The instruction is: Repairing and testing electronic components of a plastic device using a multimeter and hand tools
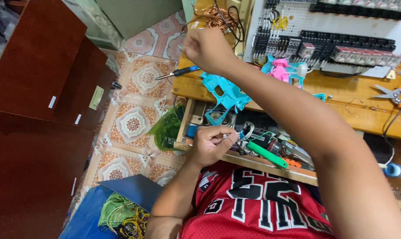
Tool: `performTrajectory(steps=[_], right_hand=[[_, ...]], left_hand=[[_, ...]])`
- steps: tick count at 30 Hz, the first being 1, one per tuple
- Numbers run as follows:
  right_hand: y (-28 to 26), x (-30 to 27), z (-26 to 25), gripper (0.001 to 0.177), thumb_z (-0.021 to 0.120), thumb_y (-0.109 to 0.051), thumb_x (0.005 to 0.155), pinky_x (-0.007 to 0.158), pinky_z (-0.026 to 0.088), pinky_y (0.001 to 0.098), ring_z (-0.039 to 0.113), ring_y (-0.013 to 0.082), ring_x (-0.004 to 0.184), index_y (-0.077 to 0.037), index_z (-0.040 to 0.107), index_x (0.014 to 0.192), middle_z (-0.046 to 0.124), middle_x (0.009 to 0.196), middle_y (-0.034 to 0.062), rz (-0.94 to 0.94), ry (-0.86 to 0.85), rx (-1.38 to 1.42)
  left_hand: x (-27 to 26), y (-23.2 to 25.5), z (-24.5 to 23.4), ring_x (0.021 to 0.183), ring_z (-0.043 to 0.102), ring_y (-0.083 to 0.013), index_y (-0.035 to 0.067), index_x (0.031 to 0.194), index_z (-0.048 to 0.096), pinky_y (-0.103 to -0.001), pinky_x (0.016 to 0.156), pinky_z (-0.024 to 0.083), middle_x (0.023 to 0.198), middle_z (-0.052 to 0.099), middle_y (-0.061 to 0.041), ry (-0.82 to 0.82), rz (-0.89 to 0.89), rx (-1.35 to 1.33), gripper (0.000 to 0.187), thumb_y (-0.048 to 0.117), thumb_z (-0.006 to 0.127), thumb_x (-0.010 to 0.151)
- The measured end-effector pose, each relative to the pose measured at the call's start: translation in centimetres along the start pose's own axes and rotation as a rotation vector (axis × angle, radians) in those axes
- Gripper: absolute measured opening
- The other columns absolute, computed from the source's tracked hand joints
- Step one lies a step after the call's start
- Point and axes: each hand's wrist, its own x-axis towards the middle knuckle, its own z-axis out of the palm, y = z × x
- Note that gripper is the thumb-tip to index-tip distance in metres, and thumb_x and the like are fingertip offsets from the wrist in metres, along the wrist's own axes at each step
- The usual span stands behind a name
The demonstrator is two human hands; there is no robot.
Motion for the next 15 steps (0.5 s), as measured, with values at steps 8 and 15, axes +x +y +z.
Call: performTrajectory(steps=[8,15], right_hand=[[-2.2,0.7,0.0,0.014,0.064,-0.007,0.094,0.067,0.056,0.0385,0.074,0.0229,0.079,-0.005,0.070,0.107,0.077,0.091,0.0077,-0.102,0.122,0.031],[-7.6,-12.3,-7.9,0.021,0.065,-0.026,0.100,0.072,0.055,0.0488,0.069,0.0353,0.071,-0.007,0.073,0.106,0.072,0.078,0.0206,0.162,-0.277,0.391]], left_hand=[[-0.5,-1.7,-0.3,0.054,0.030,-0.0049,0.004,0.101,0.075,-0.024,0.051,0.023,0.061,0.044,0.007,0.008,-0.053,-0.148,0.016,0.019,0.070,0.100],[0.5,-2.1,1.5,0.049,0.034,-0.0043,0.001,0.093,0.078,-0.022,0.046,0.033,0.050,0.026,0.007,0.070,0.007,-0.266,0.007,0.001,0.072,0.091]])
